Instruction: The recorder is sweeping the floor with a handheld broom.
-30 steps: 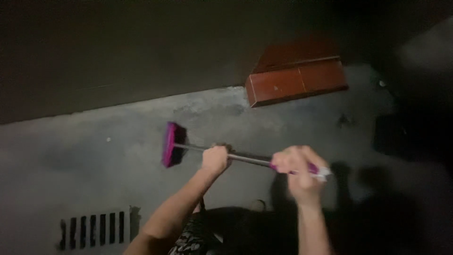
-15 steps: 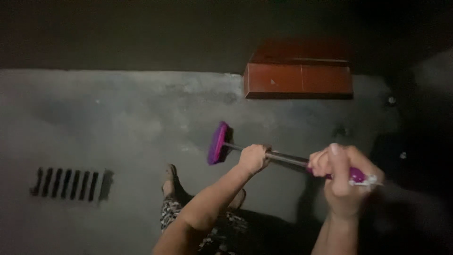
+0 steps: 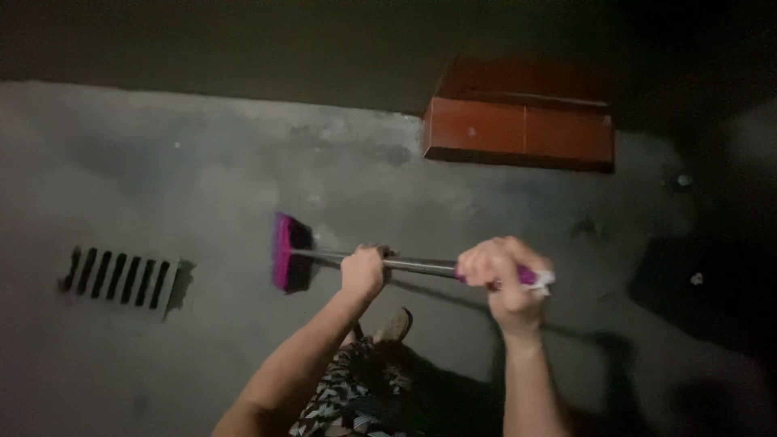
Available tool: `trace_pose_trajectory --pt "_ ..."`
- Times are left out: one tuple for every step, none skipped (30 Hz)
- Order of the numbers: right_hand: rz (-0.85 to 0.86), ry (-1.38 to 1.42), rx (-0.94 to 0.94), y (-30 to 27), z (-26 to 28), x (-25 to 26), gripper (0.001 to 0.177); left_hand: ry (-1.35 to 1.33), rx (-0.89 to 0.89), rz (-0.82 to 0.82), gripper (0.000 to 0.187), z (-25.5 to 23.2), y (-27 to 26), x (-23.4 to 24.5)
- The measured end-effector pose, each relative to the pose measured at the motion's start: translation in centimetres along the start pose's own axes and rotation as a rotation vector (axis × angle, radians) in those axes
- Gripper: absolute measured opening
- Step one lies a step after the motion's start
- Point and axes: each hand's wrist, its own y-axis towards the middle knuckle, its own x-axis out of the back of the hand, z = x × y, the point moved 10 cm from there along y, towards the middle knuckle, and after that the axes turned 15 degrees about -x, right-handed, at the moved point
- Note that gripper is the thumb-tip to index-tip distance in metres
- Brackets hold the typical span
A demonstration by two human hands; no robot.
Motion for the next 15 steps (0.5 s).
trace_pose_trajectory --pt "0.009 0.000 -0.008 -0.2 -0.7 -0.9 0.041 -0.006 0.009 0.005 0.017 0.6 -0.6 -0.7" --pt "0.076 0.211 -0.082 -1.1 -1.8 -1.9 0.038 -0.099 0.037 -0.066 0.019 1.0 -2.1 -1.2" --pt "0.140 0.423 -0.157 -2.0 -2.8 -3.0 0.036 -0.191 0.066 -0.138 0.023 1.4 -3.6 -1.6" --pt "0.141 0.421 -0.159 -1.5 -2.0 -2.3 0.036 -0.194 0.067 -0.138 0.023 0.8 -2.1 -2.9" --pt "0.070 0.264 -0.181 -1.0 -1.3 -1.3 0.032 -0.213 0.075 0.046 0.022 0.0 -0.6 -5.8" --pt "-0.001 0.108 -0.192 -1.2 -0.3 -0.7 0.029 -0.227 0.078 0.221 0.023 -0.6 0.0 -8.7" --pt "0.000 0.106 -0.184 -1.5 1.0 0.0 0.029 -0.225 0.076 0.213 0.023 -2.6 0.8 -6.7" --pt "-0.043 0.121 -0.147 -2.0 2.6 1.3 0.030 -0.276 -0.024 0.098 0.020 -6.1 1.5 -4.0" --pt "-0.085 0.137 -0.110 -2.4 4.3 2.7 0.030 -0.326 -0.123 -0.020 0.019 -9.5 2.0 -1.1" --pt "-0.083 0.132 -0.102 -2.5 5.8 2.0 0.030 -0.328 -0.125 -0.028 0.019 -10.5 2.6 -0.3" --pt "-0.140 0.031 -0.125 -2.8 7.2 1.6 0.037 -0.400 -0.150 0.001 0.022 -11.9 3.2 0.1" --pt "-0.201 -0.070 -0.141 -3.2 8.6 1.3 0.044 -0.469 -0.180 0.027 0.024 -13.4 3.7 0.6" --pt "-0.201 -0.075 -0.127 -3.3 8.8 1.1 0.044 -0.467 -0.187 0.014 0.024 -13.3 4.0 1.0" --pt "-0.274 -0.207 -0.156 -3.3 8.9 1.4 0.037 -0.521 -0.206 -0.013 0.026 -13.7 4.1 1.4" --pt "-0.347 -0.340 -0.184 -3.3 9.1 1.7 0.030 -0.576 -0.226 -0.041 0.028 -14.1 4.3 1.8"
